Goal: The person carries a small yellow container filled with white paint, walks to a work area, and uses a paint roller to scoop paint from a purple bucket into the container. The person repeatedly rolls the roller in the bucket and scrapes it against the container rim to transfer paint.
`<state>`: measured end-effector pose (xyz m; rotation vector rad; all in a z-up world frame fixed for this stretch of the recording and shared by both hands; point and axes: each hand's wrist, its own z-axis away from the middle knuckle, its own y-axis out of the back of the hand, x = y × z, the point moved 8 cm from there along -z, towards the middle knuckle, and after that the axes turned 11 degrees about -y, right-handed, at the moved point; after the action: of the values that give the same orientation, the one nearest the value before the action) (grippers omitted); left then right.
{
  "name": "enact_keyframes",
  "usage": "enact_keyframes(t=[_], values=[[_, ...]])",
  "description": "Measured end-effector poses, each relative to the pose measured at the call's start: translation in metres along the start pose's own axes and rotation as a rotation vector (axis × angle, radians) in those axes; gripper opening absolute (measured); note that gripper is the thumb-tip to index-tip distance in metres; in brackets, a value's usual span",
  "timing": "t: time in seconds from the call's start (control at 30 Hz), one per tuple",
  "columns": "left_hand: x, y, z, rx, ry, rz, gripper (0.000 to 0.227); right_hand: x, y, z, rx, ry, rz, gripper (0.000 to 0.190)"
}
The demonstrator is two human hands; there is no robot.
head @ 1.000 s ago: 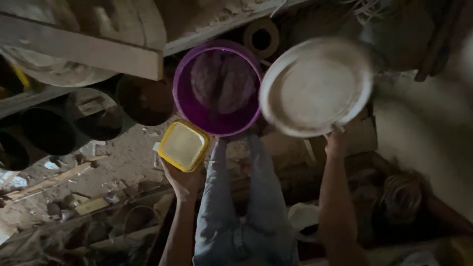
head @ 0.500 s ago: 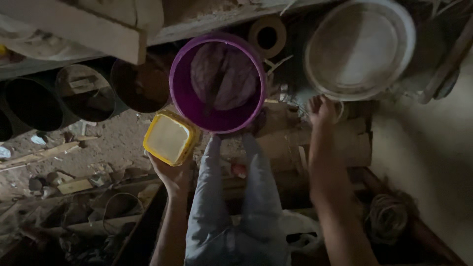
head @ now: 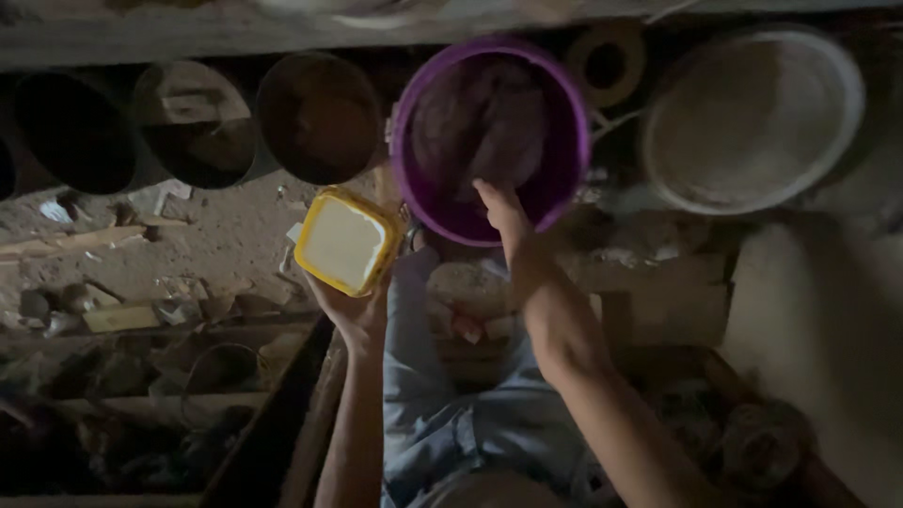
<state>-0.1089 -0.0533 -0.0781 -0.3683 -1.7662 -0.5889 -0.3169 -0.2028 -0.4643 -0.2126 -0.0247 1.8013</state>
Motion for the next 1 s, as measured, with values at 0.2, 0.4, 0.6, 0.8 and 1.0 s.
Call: enact_keyframes(t=[0.2, 0.4, 0.6, 0.8, 1.0], values=[[-0.074, 0.055, 0.017, 0.103, 0.058, -0.054, 0.087, -0.009, -0.040, -0.093, 0.135, 0.072, 0.169, 0.027], [-0.122, 0.094, 0.033, 0.728, 0.699, 1.081, 0.079, -0.015, -0.025, -0.043, 0.214, 0.101, 0.200, 0.025], [-0.077, 0.119, -0.013, 0.104, 0.124, -0.250, 0.069, -0.026, -0.029, -0.048, 0.231, 0.114, 0.177, 0.025], [-0.101, 0.110, -0.006, 0.129, 0.124, -0.125, 0.073, -0.029, -0.042, -0.082, 0.236, 0.125, 0.195, 0.029], [-0.088, 0.095, 0.001, 0.102, 0.193, 0.236, 0.085, -0.076, -0.003, -0.027, 0.202, 0.062, 0.307, 0.035]])
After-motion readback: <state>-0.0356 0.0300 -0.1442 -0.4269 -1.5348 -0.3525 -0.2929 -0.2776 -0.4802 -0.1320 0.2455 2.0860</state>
